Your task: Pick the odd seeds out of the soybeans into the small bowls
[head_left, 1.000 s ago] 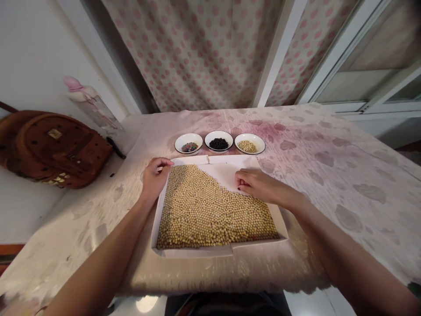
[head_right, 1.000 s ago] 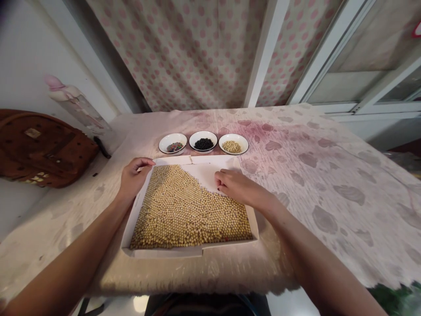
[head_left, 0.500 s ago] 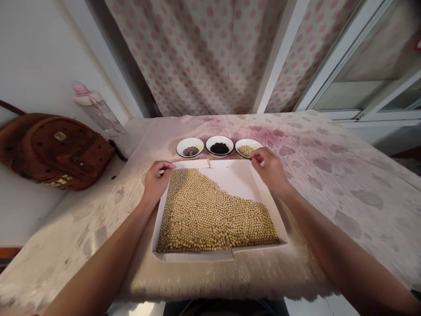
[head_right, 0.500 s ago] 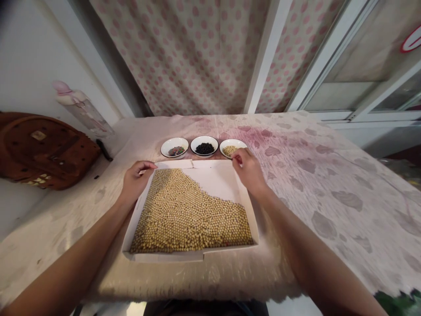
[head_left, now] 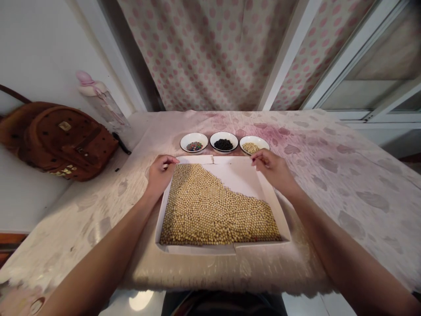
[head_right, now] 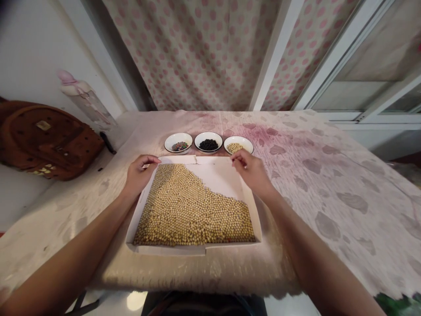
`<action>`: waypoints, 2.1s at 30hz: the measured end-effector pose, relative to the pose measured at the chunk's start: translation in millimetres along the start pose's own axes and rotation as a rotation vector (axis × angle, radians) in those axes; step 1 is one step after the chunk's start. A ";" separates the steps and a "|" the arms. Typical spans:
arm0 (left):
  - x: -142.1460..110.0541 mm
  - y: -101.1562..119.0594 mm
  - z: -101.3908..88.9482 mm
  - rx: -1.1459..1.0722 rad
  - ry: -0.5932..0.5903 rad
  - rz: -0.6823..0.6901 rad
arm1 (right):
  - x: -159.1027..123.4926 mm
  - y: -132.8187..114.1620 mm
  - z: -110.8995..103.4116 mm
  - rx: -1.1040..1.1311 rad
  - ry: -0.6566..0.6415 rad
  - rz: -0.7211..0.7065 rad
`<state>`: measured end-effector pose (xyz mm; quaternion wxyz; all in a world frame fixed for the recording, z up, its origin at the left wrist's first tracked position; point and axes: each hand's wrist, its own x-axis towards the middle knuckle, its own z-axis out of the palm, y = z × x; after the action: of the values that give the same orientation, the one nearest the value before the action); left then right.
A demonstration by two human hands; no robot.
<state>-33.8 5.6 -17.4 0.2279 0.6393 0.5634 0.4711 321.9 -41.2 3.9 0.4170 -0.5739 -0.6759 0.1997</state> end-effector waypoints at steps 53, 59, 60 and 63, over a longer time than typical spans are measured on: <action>0.3 -2.9 -0.2 -0.014 -0.027 0.000 | 4.0 -3.8 0.9 -0.301 -0.062 -0.241; 1.3 -3.3 0.2 -0.006 -0.014 0.012 | 22.4 31.9 -17.9 -0.252 0.231 -0.051; 1.4 -3.3 0.2 -0.005 -0.014 0.009 | 23.7 36.9 -19.2 -0.229 0.243 -0.022; 1.6 -2.7 0.3 -0.005 -0.016 -0.004 | 25.0 45.3 -20.8 -0.184 0.264 0.020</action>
<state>-35.0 8.0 -19.2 0.2351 0.6414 0.5615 0.4669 366.1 -10.2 -9.7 0.4460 -0.6376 -0.6249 0.0639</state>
